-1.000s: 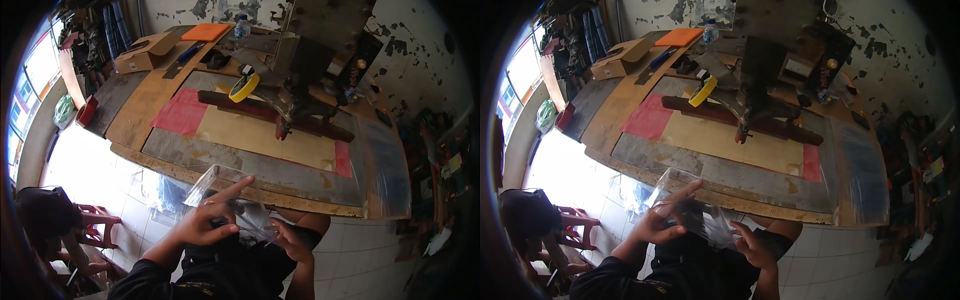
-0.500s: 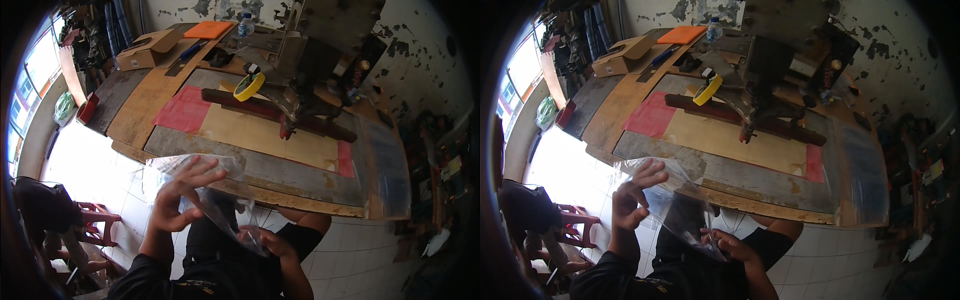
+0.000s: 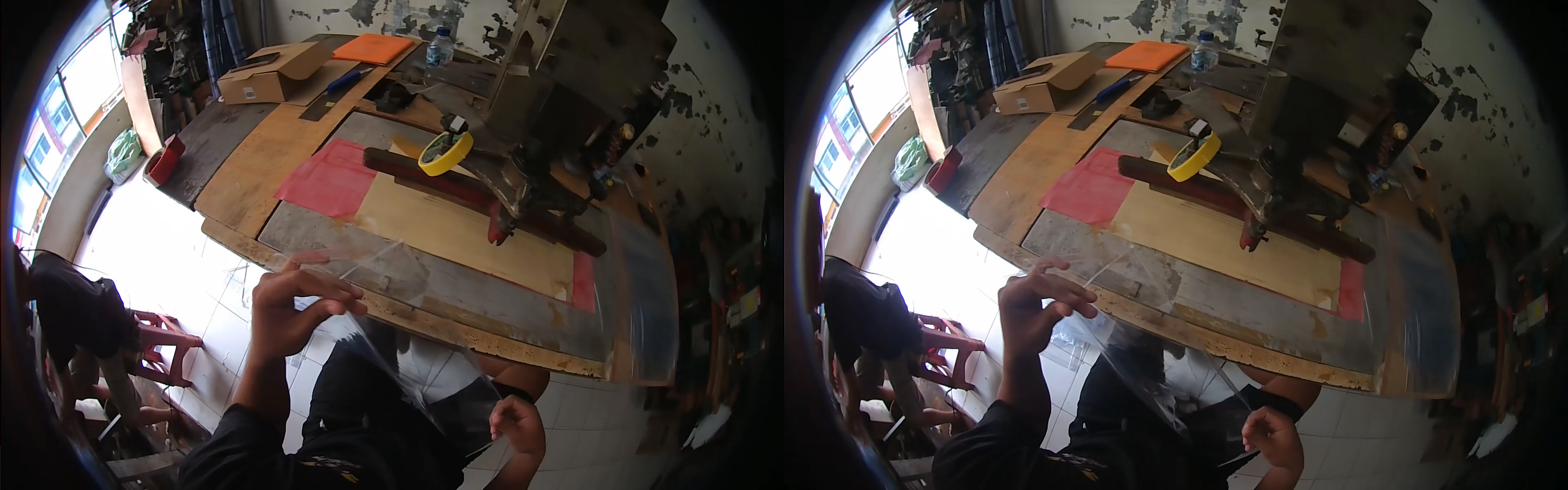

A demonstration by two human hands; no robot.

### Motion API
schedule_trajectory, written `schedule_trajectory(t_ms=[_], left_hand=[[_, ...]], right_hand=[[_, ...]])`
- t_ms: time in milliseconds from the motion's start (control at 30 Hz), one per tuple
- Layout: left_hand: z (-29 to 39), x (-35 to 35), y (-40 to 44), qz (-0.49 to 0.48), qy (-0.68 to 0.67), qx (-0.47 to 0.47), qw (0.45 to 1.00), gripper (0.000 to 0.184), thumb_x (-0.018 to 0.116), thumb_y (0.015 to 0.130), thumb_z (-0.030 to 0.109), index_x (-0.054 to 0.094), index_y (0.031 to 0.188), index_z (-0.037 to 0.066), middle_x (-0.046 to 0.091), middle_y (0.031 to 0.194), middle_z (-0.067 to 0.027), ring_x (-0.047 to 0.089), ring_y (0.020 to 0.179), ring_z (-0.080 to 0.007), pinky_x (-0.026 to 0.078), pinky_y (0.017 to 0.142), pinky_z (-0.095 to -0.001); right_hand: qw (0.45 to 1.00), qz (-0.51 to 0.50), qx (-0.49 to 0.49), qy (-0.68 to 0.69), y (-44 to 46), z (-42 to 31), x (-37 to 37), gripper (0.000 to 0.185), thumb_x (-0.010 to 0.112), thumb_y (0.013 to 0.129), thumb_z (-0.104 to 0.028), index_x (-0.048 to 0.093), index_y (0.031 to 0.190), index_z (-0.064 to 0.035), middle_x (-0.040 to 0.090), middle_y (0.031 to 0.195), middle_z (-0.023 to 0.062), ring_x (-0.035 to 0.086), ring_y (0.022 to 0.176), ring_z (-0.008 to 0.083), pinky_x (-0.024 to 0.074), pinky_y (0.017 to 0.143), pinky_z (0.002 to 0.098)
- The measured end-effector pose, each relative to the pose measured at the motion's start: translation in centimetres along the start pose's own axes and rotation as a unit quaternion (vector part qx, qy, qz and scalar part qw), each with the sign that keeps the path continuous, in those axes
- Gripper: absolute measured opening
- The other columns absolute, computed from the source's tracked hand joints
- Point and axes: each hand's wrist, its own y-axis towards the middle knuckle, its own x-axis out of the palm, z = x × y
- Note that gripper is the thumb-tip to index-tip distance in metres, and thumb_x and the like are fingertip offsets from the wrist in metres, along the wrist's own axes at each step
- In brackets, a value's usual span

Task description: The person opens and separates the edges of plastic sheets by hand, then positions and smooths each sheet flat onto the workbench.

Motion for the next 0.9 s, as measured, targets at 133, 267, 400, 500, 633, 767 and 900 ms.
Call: schedule_trajectory(t_ms=[133, 267, 400, 500, 633, 767, 900], left_hand=[[-0.1, 2.7, -0.1, 0.066, 0.073, 0.047, 0.994, 0.024, 0.084, 0.089, 0.028, 0.075, 0.089, 0.006, 0.075, 0.078, -0.0067, 0.069, 0.074, -0.0193, 0.048, 0.081, -0.0372], [0.4, 5.1, -0.6, 0.176, 0.265, 0.145, 0.937, 0.024, 0.093, 0.069, 0.019, 0.082, 0.09, 0.017, 0.064, 0.092, -0.0016, 0.058, 0.08, -0.0204, 0.046, 0.072, -0.0346], [0.9, 5.9, 0.8, 0.122, 0.241, 0.233, 0.934, 0.026, 0.091, 0.074, 0.02, 0.078, 0.096, 0.015, 0.073, 0.097, -0.0032, 0.069, 0.089, -0.0223, 0.051, 0.074, -0.0337], [0.7, 6.5, 0.6, 0.032, 0.148, 0.263, 0.953, 0.028, 0.089, 0.078, 0.019, 0.074, 0.1, 0.012, 0.077, 0.103, -0.0047, 0.075, 0.094, -0.0223, 0.055, 0.073, -0.0318], [1.8, 7.3, 0.9, -0.009, 0.117, 0.294, 0.949, 0.029, 0.087, 0.079, 0.014, 0.071, 0.103, 0.009, 0.077, 0.105, -0.0038, 0.077, 0.091, -0.0207, 0.057, 0.067, -0.0293], [2.8, 8.8, 0.8, -0.065, 0.057, 0.281, 0.956, 0.029, 0.086, 0.079, 0.011, 0.071, 0.103, 0.008, 0.076, 0.103, -0.0026, 0.076, 0.085, -0.0193, 0.056, 0.064, -0.0304], [4.7, 9.0, 0.6, -0.139, 0.053, 0.255, 0.955, 0.025, 0.083, 0.08, 0.009, 0.072, 0.102, 0.007, 0.074, 0.097, -0.0031, 0.073, 0.077, -0.0195, 0.054, 0.061, -0.0323]], right_hand=[[0.999, -0.007, 0.051, -0.006, -1.1, 1.1, -0.5, 0.016, 0.073, 0.101, -0.016, 0.063, 0.099, -0.0036, 0.066, 0.084, 0.0034, 0.065, 0.072, 0.0088, 0.0545, 0.067, 0.0244], [0.994, 0.0, 0.102, -0.047, -1.7, 1.7, -0.2, 0.015, 0.074, 0.1, -0.016, 0.065, 0.1, -0.0044, 0.066, 0.083, 0.0013, 0.064, 0.073, 0.0078, 0.055, 0.069, 0.0239], [0.982, -0.019, 0.149, -0.117, -2.0, 1.5, -0.1, 0.015, 0.074, 0.1, -0.015, 0.065, 0.1, -0.0031, 0.071, 0.09, 0.0036, 0.069, 0.08, 0.0107, 0.0564, 0.074, 0.0265], [0.954, 0.012, 0.091, -0.285, -1.7, -1.2, 0.9, 0.017, 0.077, 0.096, -0.015, 0.068, 0.102, -0.0025, 0.075, 0.095, 0.0081, 0.073, 0.086, 0.0196, 0.0568, 0.077, 0.0318], [0.868, 0.237, -0.136, -0.415, -0.3, -6.6, 3.7, 0.032, 0.081, 0.092, -0.027, 0.07, 0.105, 0.0, 0.072, 0.103, 0.014, 0.07, 0.1, 0.0277, 0.0526, 0.091, 0.0372], [0.822, 0.242, -0.378, -0.351, 3.2, -11.3, 7.9, 0.043, 0.084, 0.089, -0.035, 0.071, 0.11, 0.001, 0.072, 0.115, 0.0124, 0.066, 0.115, 0.0323, 0.0523, 0.099, 0.0442], [0.784, 0.168, -0.427, -0.418, 6.3, -14.5, 10.8, 0.043, 0.088, 0.084, -0.031, 0.073, 0.11, -0.0007, 0.071, 0.118, 0.0124, 0.067, 0.112, 0.0315, 0.0533, 0.097, 0.0425]])
